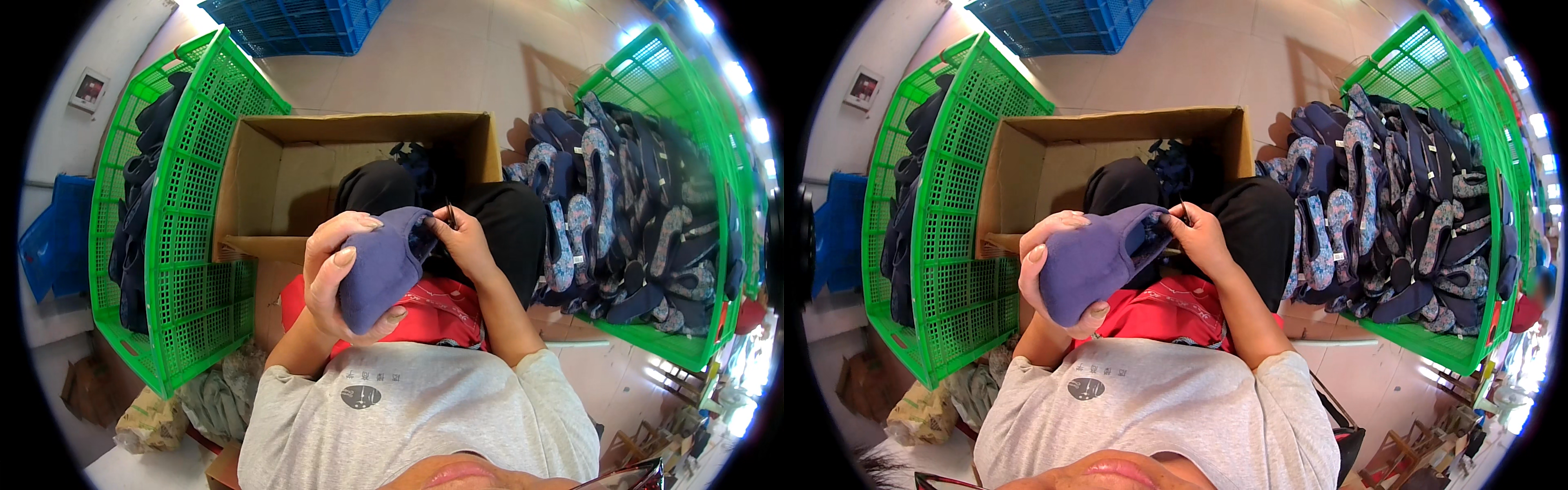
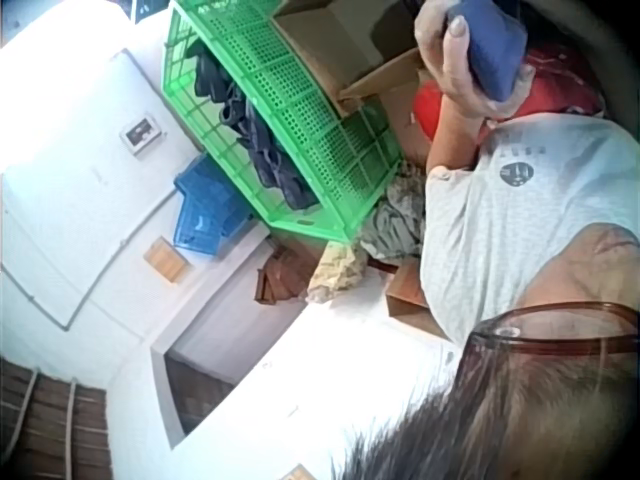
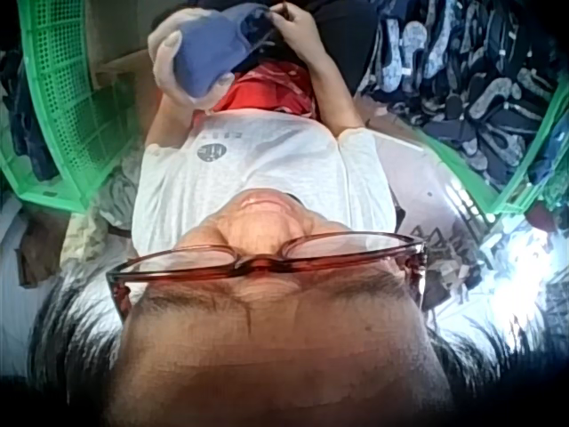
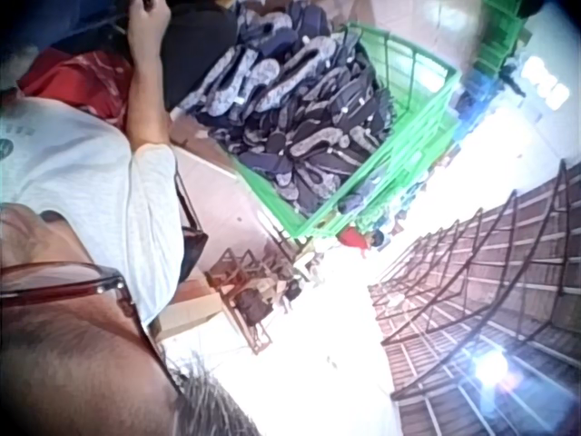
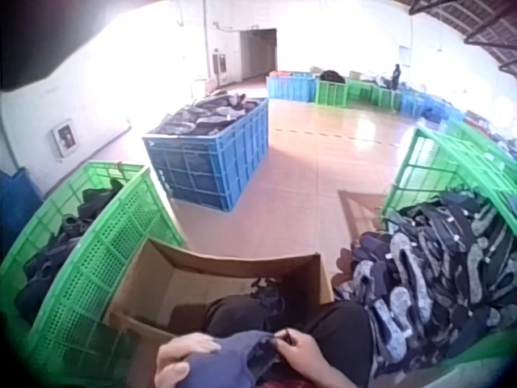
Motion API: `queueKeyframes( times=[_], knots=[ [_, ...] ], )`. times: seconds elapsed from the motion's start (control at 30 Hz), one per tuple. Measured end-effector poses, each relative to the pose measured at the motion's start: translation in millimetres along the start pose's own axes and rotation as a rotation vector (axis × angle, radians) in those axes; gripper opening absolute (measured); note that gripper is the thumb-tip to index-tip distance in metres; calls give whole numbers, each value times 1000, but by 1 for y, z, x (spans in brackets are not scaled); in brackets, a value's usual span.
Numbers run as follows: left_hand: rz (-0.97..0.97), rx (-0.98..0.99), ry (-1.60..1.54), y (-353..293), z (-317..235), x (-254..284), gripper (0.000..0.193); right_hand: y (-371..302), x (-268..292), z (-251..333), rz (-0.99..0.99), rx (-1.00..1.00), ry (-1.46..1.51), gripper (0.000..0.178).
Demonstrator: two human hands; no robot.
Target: The person sits on the floor and uses a small blade to trim loose threads and fabric edges from the straps of floral-patterned slippers. They pick up slippers from a green basket, trim the edges, and place them into a cardboard box.
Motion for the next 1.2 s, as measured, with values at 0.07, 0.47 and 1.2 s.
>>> queueKeyframes(
  times=[0.07,0.47,1.2],
  knots=[
    [18,-1,6,1,-1,0,80,0,-1,-2,7,-8,56,19],
    [26,-49,29,-3,-8,-4,75,-12,10,16,36,-155,285,18],
    [276,-58,137,4,-18,-14,75,-16,20,41,135,400,-1038,15]
  ],
)
Point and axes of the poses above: each hand's wrist, its own y-axis towards the middle knuckle, its own x-axis out of the back of the hand, z = x × y, the point moved 1 cm from there along y, towards the middle knuckle, and after that the axes turned 9 degrees about -y, right-handed, at the moved point
